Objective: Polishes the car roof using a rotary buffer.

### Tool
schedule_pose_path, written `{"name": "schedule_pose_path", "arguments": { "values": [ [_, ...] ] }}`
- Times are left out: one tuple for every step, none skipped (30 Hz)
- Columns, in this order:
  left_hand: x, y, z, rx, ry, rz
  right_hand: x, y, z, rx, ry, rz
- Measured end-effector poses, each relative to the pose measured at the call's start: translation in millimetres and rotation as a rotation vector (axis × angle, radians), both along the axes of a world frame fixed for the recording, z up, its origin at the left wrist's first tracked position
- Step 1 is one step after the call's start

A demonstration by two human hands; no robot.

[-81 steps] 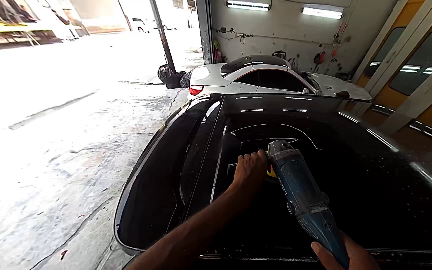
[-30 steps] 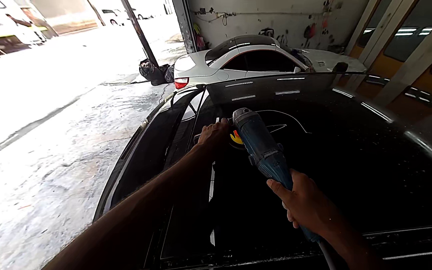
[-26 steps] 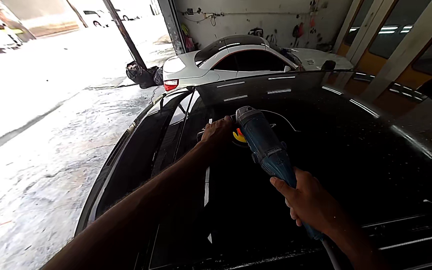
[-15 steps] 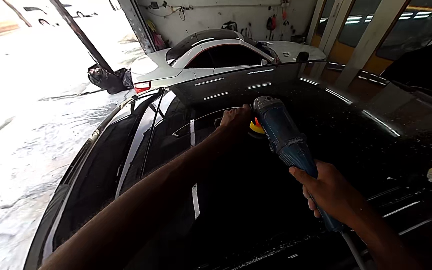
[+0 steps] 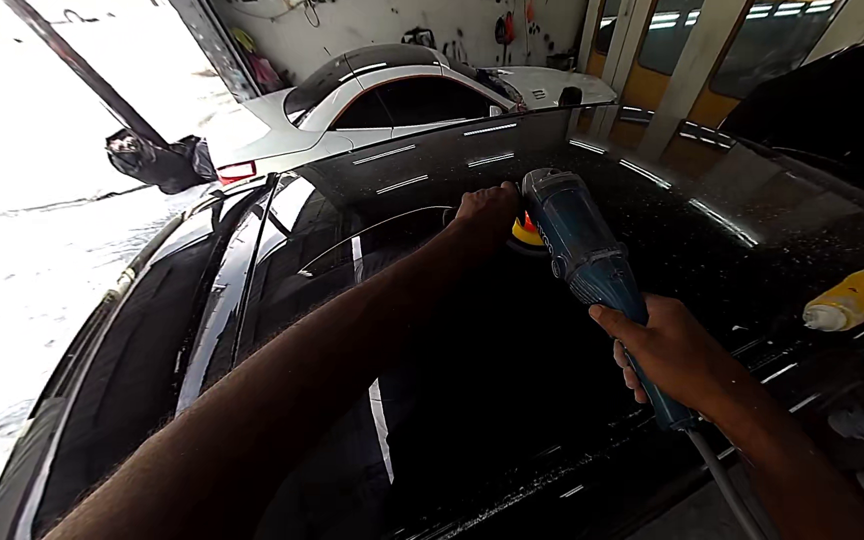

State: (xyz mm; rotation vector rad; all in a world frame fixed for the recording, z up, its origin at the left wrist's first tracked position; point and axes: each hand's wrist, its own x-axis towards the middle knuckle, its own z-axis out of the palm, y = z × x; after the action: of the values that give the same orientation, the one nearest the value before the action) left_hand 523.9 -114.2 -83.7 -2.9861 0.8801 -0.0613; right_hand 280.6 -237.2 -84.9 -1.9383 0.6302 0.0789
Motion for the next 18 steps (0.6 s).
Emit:
{"name": "schedule_pose_path", "arguments": {
  "values": [
    [1, 2, 0, 0.001, 0.002, 0.008, 2, 1, 0, -0.003, 0.0, 0.006],
    [2, 6, 1, 0.001, 0.011, 0.021, 5, 4, 0, -0.005, 0.001, 0.013],
    [3, 10, 1, -0.004, 0.02, 0.034, 8, 7, -1, -0.007, -0.001, 0.019],
    [5, 15, 1, -0.01, 0.024, 0.048, 10, 10, -2, -0.013, -0.002, 0.03],
    [7, 20, 0, -0.018, 0.027, 0.062, 13, 13, -3, -0.021, 0.0, 0.046],
    [8, 26, -1, -0.022, 0.029, 0.078, 15, 16, -4, -0.026, -0.002, 0.06],
    [10, 32, -2, -0.021, 0.029, 0.09, 17, 20, -4, -0.029, -0.001, 0.071],
    [10, 39, -3, -0.023, 0.027, 0.101, 19, 24, -4, -0.03, 0.0, 0.082],
    [11, 46, -3, -0.024, 0.028, 0.11, 21, 27, -5, -0.029, 0.001, 0.093],
    [11, 53, -4, -0.031, 0.031, 0.12, 23, 31, -5, -0.031, 0.002, 0.103],
    [11, 60, -4, -0.035, 0.03, 0.132, 24, 35, -5, -0.032, 0.003, 0.114],
    [11, 67, -6, -0.04, 0.028, 0.141, 26, 38, -4, -0.033, 0.008, 0.128],
    [11, 73, -7, -0.04, 0.027, 0.152, 27, 42, -4, -0.032, 0.013, 0.143],
    [11, 80, -8, -0.038, 0.023, 0.16, 28, 46, -3, -0.029, 0.017, 0.156],
    [11, 87, -8, -0.038, 0.019, 0.168, 29, 50, -3, -0.026, 0.018, 0.169],
    [11, 94, -9, -0.041, 0.016, 0.178, 30, 54, -2, -0.028, 0.021, 0.183],
    [10, 102, -11, -0.049, 0.013, 0.189, 30, 58, -2, -0.032, 0.023, 0.199],
    [9, 109, -12, -0.055, 0.009, 0.2, 31, 63, -1, -0.034, 0.027, 0.215]
  ]
}}
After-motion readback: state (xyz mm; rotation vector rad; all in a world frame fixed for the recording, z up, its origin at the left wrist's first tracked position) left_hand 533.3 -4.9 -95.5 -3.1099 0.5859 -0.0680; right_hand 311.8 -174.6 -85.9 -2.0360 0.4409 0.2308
